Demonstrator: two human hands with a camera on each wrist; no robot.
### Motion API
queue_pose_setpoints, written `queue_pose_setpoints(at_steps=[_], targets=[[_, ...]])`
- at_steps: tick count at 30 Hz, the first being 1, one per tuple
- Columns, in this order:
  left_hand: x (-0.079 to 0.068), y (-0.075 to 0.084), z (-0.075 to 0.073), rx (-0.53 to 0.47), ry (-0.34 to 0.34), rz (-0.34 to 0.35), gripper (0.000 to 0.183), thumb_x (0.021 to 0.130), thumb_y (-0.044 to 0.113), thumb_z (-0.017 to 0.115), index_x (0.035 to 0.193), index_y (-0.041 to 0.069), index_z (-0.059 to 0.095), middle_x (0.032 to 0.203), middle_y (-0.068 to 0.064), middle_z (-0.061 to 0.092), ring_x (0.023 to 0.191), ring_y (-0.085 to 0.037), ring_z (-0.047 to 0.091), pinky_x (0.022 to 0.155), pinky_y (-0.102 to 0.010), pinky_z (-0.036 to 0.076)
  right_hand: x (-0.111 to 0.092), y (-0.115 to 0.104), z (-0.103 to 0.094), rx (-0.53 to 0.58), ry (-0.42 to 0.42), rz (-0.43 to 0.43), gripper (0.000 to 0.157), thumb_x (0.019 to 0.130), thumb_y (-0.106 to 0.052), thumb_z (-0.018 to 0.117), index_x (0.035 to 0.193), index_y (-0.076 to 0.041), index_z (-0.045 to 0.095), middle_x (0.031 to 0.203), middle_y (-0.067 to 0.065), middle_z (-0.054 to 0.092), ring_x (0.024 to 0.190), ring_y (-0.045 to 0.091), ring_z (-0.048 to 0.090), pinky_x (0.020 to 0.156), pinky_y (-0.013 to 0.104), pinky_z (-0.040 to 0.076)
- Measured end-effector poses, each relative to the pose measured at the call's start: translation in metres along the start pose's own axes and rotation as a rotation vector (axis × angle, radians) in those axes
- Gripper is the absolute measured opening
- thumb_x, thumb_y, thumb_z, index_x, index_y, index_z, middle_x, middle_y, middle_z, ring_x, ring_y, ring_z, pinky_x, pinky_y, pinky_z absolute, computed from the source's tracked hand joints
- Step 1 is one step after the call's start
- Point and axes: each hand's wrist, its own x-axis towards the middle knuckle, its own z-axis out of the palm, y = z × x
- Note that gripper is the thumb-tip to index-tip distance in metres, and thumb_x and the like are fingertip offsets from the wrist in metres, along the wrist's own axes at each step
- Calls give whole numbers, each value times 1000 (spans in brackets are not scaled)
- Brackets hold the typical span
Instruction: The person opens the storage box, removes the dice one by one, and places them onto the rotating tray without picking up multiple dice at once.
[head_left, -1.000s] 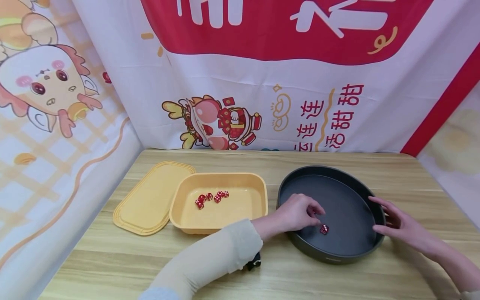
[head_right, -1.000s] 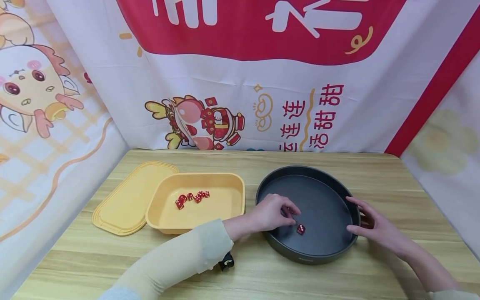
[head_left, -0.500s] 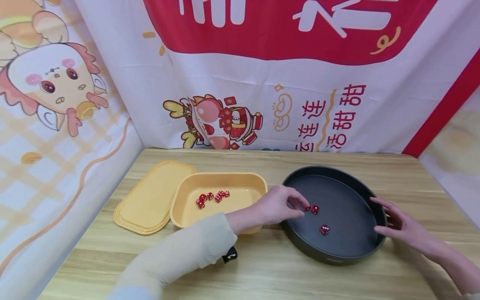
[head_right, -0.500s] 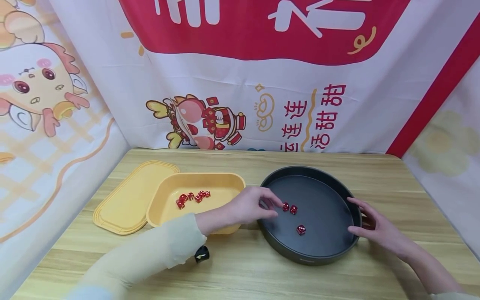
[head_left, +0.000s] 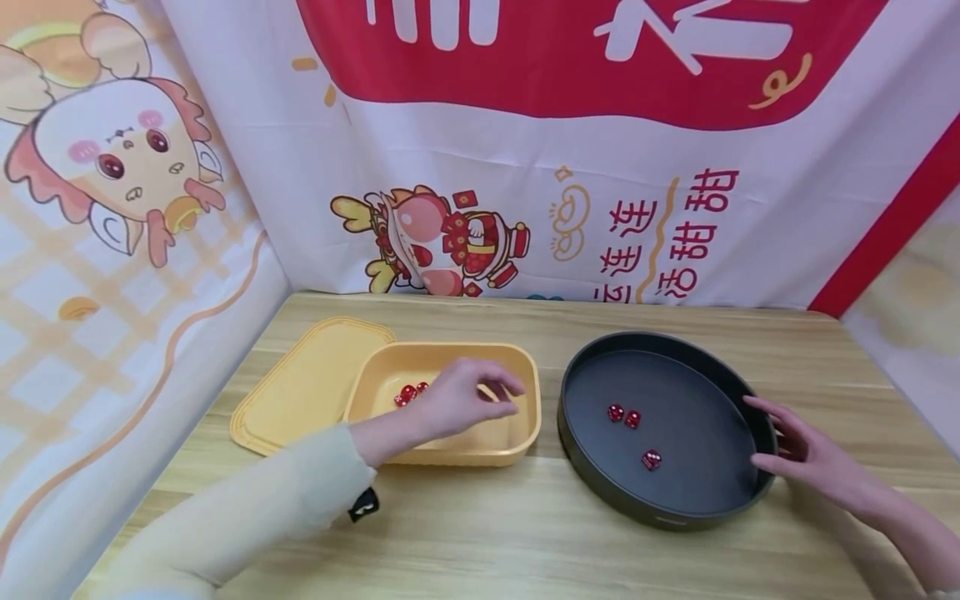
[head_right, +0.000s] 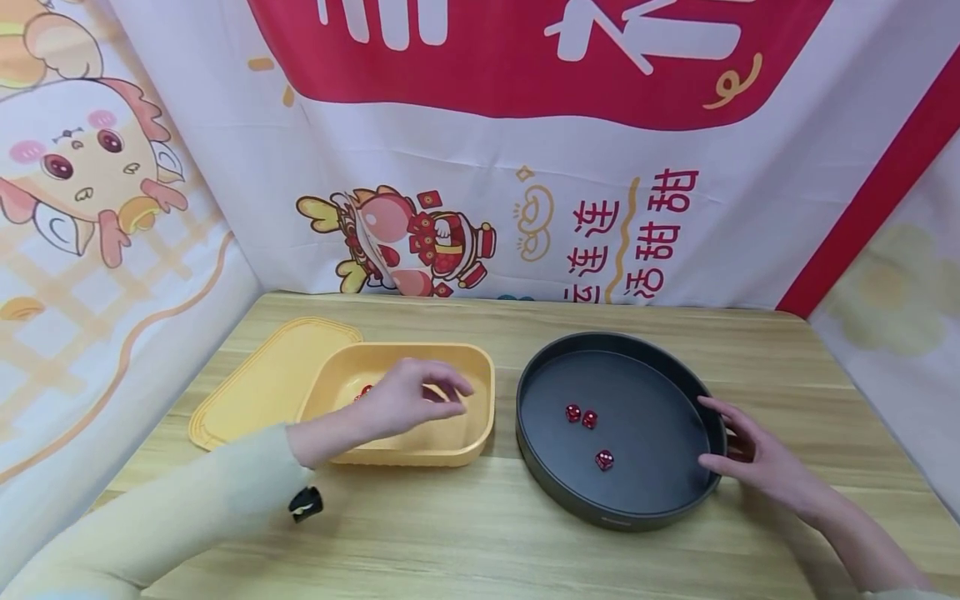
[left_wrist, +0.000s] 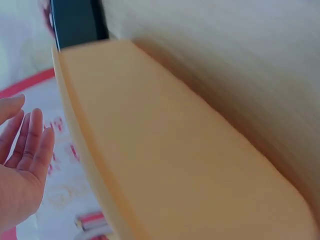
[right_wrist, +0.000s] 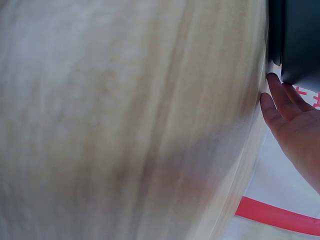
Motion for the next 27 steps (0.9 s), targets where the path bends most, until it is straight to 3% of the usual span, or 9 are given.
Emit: queue_pose_setpoints(at_steps=[5,11,19,27], targets=[[-16,-21,-25,76,66,-55,22,82,6,78,103,3,73,97,-8,71,81,-12,64,69,-24,55,-1,1,1,-9,9,-11,72,89,9,62,151,-7,30,135,-27,36,114,-15,40,84,7,40],[-31,-53,-40,140,123,-140,23,81,5,78,103,4,73,97,-8,71,80,-13,64,70,-28,54,-1,1,1,-14,12,-14,72,88,8,63,151,-7,30,133,-28,37,113,-14,42,83,7,41],[-38,-79,-47,188,120,-212,23,78,1,80,100,2,72,90,-9,70,74,-14,63,66,-27,52,-2,1,1,-8,13,-12,72,88,9,63,151,-6,30,135,-28,37,113,-14,42,83,7,40],[-36,-90,-49,209,87,-245,20,78,2,79,97,3,73,80,-2,68,69,-12,61,60,-25,50,0,3,1,13,8,-31,72,88,11,62,150,-4,29,136,-24,40,113,-10,45,84,9,41]])
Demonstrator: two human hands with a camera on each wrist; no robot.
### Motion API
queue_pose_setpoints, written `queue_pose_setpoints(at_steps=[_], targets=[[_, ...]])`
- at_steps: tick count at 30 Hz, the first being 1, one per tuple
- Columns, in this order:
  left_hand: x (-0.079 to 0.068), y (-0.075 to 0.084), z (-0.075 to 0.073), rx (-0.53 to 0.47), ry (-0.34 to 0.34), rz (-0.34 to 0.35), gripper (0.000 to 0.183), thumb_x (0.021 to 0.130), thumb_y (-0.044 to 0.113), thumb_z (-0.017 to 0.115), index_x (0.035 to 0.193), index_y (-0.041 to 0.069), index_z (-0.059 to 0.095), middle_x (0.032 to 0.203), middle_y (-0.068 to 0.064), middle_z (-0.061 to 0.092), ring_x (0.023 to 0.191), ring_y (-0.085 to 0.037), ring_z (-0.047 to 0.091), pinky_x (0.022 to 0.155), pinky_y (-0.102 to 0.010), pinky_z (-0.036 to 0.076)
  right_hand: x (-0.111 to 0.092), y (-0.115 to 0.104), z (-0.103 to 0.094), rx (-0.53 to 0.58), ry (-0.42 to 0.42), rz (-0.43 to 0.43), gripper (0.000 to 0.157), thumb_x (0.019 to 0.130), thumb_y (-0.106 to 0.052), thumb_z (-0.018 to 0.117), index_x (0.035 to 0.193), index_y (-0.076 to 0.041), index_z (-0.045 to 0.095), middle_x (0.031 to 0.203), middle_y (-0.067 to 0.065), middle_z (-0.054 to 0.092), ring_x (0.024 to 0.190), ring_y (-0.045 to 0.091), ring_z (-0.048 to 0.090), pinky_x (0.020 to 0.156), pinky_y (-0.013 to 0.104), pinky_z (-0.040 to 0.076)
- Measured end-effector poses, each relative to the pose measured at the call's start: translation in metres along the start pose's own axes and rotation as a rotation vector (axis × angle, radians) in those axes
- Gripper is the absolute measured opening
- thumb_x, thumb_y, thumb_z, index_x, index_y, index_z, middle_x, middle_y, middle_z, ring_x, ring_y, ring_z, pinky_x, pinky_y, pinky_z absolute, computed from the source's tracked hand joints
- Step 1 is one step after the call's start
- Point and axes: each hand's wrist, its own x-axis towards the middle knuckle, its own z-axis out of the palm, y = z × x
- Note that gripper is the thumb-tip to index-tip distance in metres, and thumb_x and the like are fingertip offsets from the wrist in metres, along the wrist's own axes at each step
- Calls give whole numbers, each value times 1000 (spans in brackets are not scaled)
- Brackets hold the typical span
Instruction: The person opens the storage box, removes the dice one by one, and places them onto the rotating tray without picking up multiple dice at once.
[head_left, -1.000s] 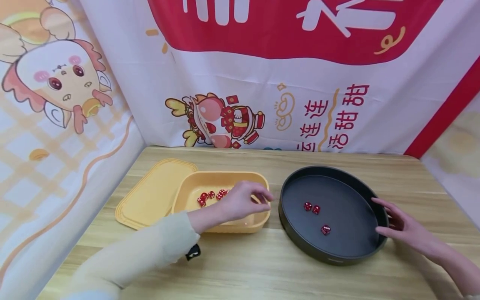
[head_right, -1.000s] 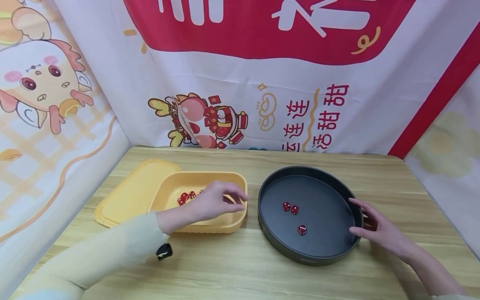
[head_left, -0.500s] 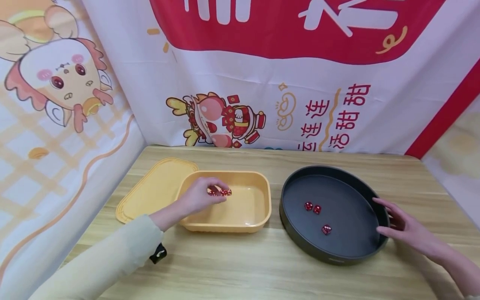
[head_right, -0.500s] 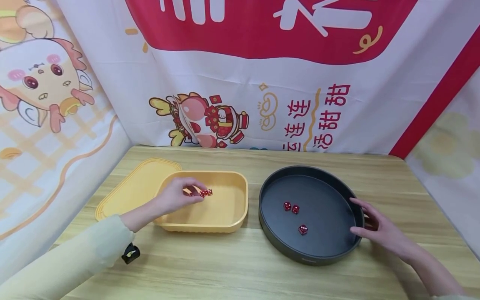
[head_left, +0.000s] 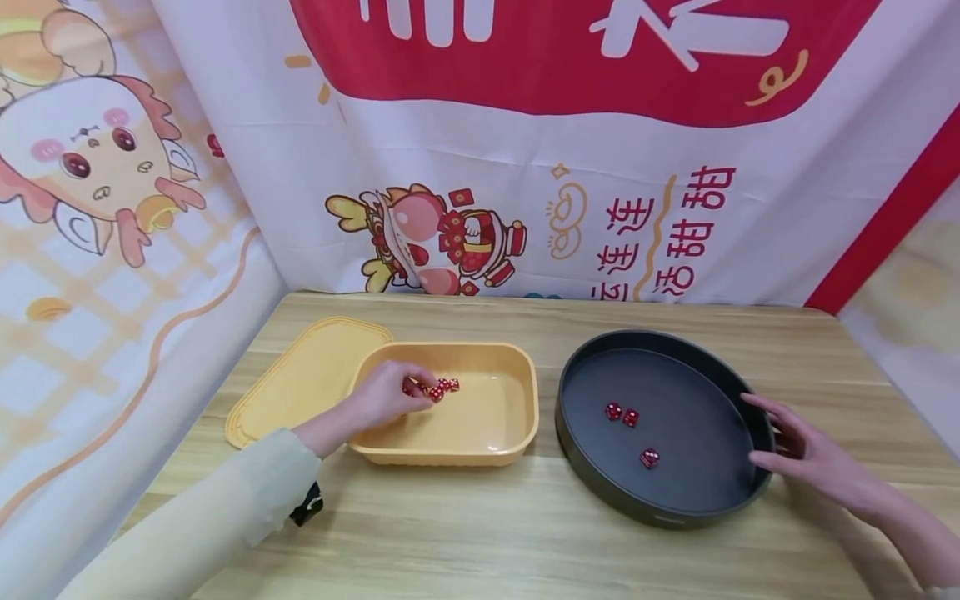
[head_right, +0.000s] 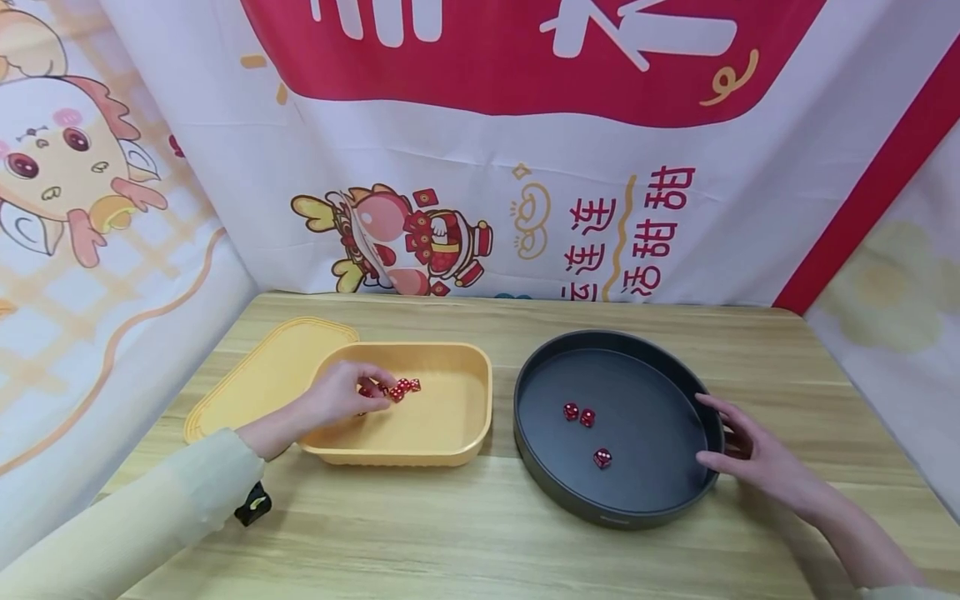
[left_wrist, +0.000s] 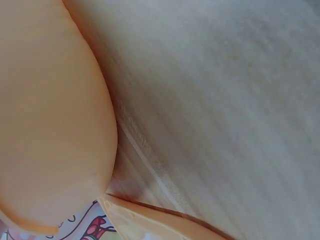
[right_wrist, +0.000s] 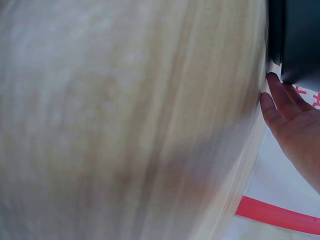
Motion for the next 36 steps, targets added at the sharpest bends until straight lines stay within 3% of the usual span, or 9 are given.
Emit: queue_pose_setpoints(at_steps=[9,21,29,36], targets=[[7,3,6,18,-81,2,17,79,7,79,95,8,74,80,5,67,71,-10,59,64,-27,49,-1,-1,-1,-13,1,34,71,90,7,63,151,-7,29,134,-26,36,114,-15,40,84,7,40],[13,10,12,93,-85,17,18,78,8,81,95,9,75,84,5,69,69,-8,59,65,-27,50,1,-2,0,4,3,13,70,89,8,63,150,-4,30,137,-24,36,116,-14,40,85,8,40],[11,13,12,11,-50,31,20,78,7,81,97,6,75,81,5,67,70,-12,59,62,-27,51,2,-2,-1,11,-1,1,71,89,9,63,150,-3,30,136,-23,39,114,-11,44,85,9,42],[7,40,21,-86,-5,140,22,79,4,79,100,2,74,83,2,69,76,-12,61,68,-27,52,-1,-3,-1,2,-4,21,70,89,7,63,150,-4,30,135,-23,39,114,-12,43,84,9,42]])
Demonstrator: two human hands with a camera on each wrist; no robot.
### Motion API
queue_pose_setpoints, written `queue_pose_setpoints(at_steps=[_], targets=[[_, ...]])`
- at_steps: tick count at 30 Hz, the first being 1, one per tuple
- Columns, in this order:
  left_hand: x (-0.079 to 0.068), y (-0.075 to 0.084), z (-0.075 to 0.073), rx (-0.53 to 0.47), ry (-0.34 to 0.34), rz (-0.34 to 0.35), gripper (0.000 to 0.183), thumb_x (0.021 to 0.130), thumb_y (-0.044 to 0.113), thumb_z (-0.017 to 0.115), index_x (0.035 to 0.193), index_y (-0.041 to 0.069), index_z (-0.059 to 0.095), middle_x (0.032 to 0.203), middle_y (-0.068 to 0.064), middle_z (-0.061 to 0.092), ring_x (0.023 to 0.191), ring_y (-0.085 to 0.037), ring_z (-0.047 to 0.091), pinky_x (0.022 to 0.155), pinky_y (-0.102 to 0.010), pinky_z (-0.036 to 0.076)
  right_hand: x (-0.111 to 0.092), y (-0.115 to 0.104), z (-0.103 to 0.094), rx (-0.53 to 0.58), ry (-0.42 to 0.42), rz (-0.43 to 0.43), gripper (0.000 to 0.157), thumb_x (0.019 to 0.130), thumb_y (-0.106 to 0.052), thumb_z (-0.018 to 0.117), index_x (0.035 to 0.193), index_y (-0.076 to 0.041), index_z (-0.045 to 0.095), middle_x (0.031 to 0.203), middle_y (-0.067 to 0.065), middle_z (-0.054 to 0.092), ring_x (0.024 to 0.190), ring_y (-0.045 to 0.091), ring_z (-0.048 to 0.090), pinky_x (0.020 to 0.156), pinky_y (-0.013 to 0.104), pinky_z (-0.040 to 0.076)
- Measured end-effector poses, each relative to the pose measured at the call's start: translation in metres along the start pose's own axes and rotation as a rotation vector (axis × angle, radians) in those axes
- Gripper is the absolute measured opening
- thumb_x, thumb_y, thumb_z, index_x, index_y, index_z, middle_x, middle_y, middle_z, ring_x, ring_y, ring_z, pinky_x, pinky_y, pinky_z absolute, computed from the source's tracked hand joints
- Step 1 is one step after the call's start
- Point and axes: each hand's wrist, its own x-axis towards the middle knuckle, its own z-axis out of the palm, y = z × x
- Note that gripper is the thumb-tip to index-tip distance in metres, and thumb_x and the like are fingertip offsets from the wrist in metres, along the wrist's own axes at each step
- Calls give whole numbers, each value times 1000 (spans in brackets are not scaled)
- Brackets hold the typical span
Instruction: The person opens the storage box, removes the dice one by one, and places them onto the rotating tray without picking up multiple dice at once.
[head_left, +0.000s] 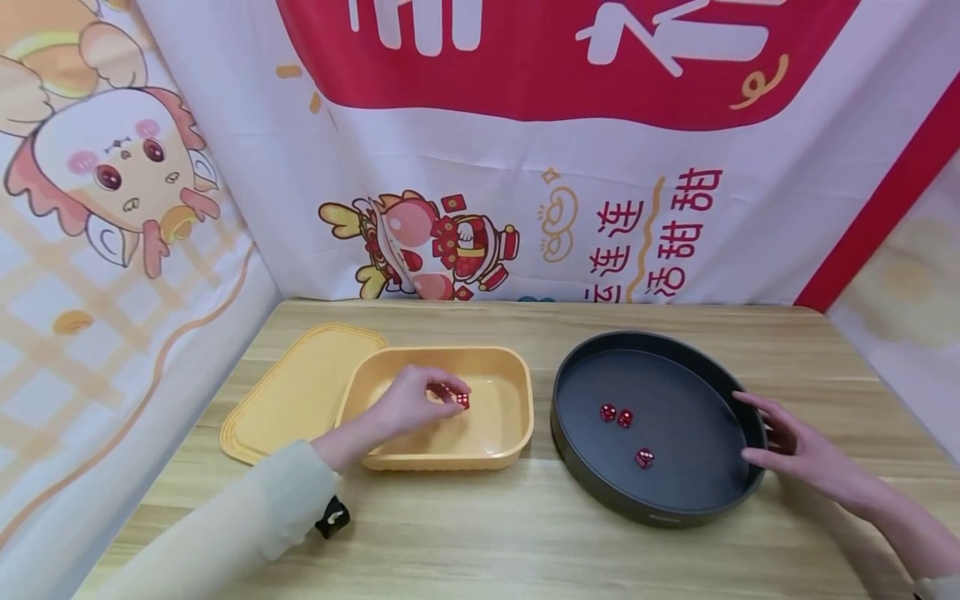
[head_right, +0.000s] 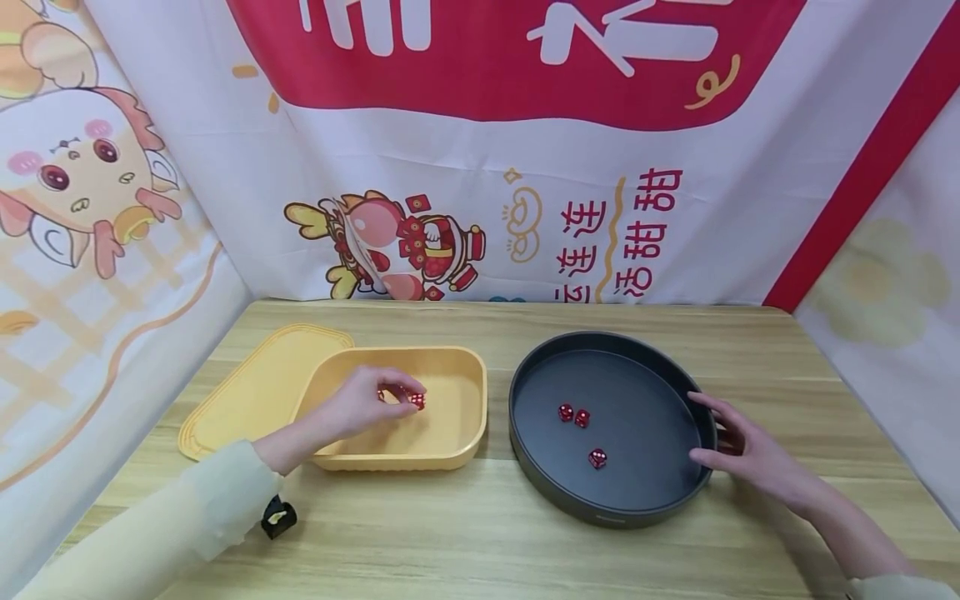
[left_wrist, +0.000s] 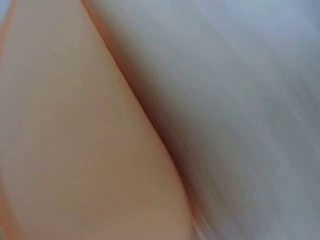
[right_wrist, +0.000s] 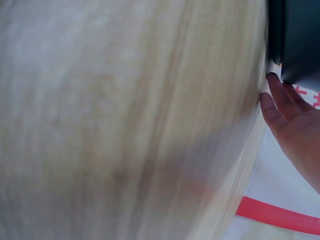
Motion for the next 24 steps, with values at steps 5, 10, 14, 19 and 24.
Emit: queue_pose_setpoints(at_steps=[5,10,14,19,24], targets=[[4,22,15,-114,-1,61,23,82,6,77,105,2,73,90,2,71,81,-11,64,71,-30,53,-1,0,0,-2,2,-1,70,89,7,64,150,-4,30,135,-23,39,114,-11,44,84,9,42],[12,44,31,-229,-17,94,23,84,5,76,106,3,73,92,1,71,83,-11,64,69,-27,55,0,1,0,-1,4,0,71,89,7,64,150,-5,30,135,-23,40,113,-10,45,84,10,43],[20,59,46,-296,-46,85,22,84,3,75,106,2,73,90,0,69,83,-11,63,68,-26,55,0,1,0,4,4,-2,71,89,7,64,150,-5,30,135,-22,41,114,-10,45,84,11,43],[30,72,65,-287,-102,96,22,85,4,75,106,6,74,89,4,65,83,-9,61,69,-24,54,1,0,1,15,1,-14,71,89,8,63,150,-4,30,135,-22,41,114,-10,45,84,11,43],[41,82,82,-288,-134,109,22,85,6,75,107,10,73,92,6,63,84,-8,59,73,-23,53,0,0,1,15,6,-23,70,88,9,63,149,-2,30,135,-22,41,114,-9,46,84,11,44]])
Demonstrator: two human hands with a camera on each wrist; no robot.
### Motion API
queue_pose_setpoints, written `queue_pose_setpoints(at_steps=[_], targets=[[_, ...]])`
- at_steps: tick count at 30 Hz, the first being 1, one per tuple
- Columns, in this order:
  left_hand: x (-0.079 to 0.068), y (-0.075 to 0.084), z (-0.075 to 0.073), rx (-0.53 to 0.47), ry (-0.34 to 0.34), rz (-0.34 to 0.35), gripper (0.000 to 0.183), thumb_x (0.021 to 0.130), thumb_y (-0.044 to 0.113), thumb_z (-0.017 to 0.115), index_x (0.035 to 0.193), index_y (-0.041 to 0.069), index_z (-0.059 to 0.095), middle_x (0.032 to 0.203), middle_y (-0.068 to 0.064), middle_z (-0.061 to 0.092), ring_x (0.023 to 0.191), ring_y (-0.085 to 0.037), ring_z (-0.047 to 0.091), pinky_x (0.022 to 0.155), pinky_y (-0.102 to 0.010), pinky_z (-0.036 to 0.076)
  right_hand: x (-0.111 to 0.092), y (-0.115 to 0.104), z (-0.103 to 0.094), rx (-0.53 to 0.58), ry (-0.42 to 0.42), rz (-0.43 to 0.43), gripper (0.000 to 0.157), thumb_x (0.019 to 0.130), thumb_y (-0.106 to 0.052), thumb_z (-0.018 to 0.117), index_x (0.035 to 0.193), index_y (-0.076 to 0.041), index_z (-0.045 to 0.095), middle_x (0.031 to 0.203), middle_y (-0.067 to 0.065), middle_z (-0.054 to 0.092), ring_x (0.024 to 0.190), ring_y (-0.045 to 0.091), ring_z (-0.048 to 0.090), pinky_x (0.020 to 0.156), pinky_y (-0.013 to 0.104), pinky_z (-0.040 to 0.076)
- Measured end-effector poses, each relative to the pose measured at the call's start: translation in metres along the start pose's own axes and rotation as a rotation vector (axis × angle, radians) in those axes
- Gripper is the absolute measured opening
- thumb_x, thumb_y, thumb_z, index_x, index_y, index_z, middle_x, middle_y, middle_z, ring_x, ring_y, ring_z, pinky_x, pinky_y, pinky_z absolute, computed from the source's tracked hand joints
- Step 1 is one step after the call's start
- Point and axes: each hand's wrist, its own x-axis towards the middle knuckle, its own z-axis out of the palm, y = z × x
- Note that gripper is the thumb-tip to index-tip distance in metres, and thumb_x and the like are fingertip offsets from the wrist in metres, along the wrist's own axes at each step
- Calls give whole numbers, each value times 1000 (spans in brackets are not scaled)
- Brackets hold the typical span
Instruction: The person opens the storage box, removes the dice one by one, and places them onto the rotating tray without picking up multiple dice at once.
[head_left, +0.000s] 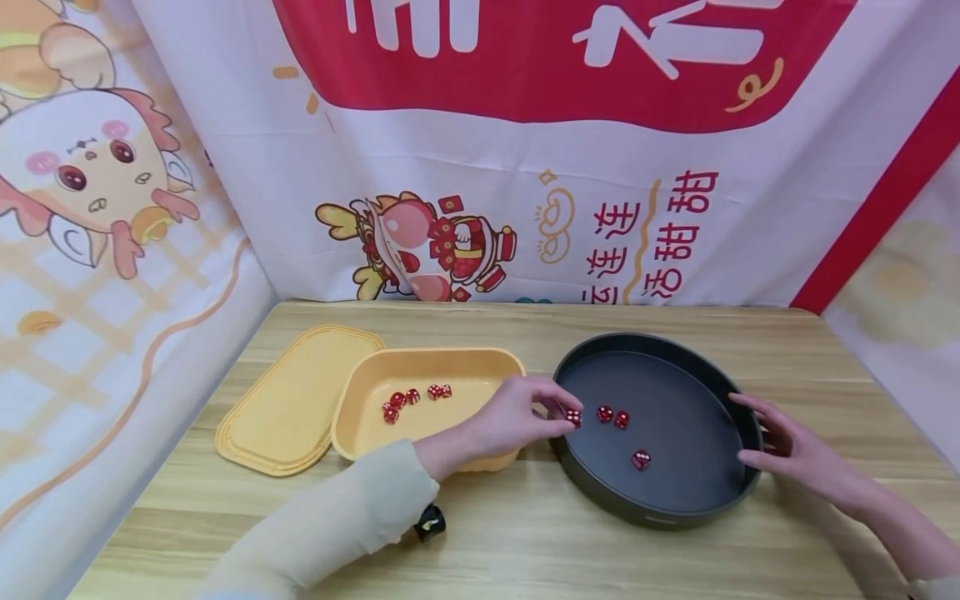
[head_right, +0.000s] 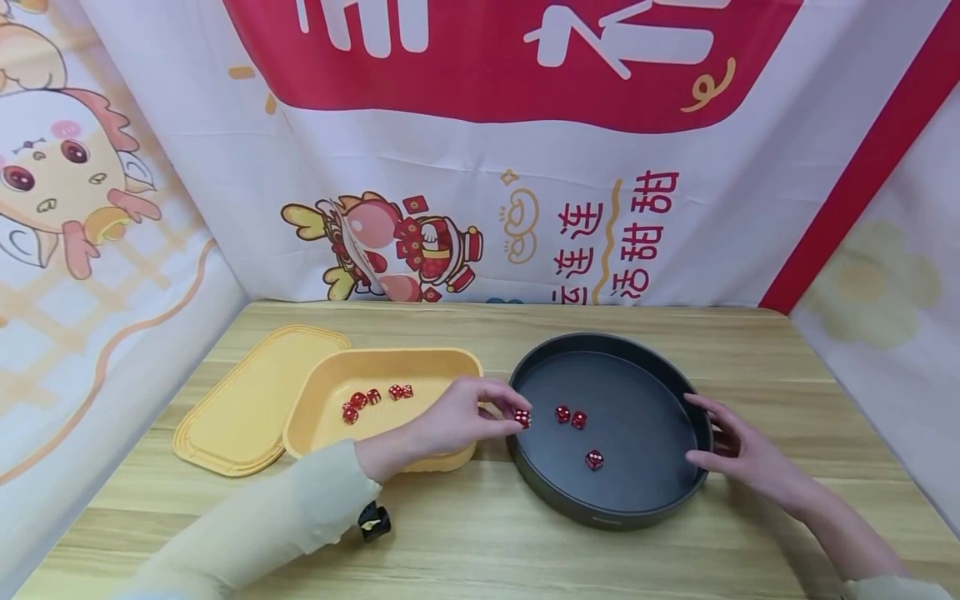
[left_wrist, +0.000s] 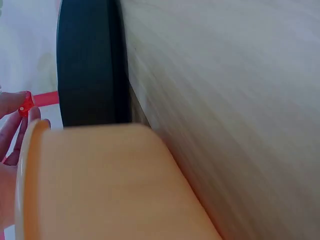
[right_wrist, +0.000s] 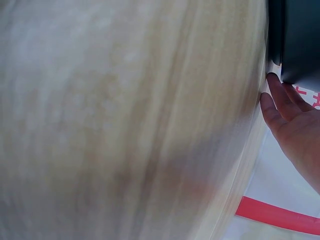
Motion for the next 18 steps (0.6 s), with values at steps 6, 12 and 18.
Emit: queue_pose_setpoints(at_steps=[6,12,18], targets=[[17,5,18,55,17,-2,21,85,10,76,106,12,74,90,10,66,81,-2,59,71,-19,51,0,0,1,3,-2,1,71,88,8,63,150,-3,30,135,-22,40,114,-9,46,84,11,44],[31,5,34,111,27,-13,21,84,9,77,105,10,75,88,9,66,78,0,58,70,-15,49,0,1,0,2,-1,-1,71,89,8,63,150,-4,29,136,-23,40,115,-10,45,85,10,43],[42,6,47,235,-3,-40,19,84,10,77,103,12,75,86,10,66,75,3,57,70,-13,46,-1,1,0,-2,-2,14,72,89,7,63,151,-5,29,135,-24,39,114,-12,44,84,10,42]])
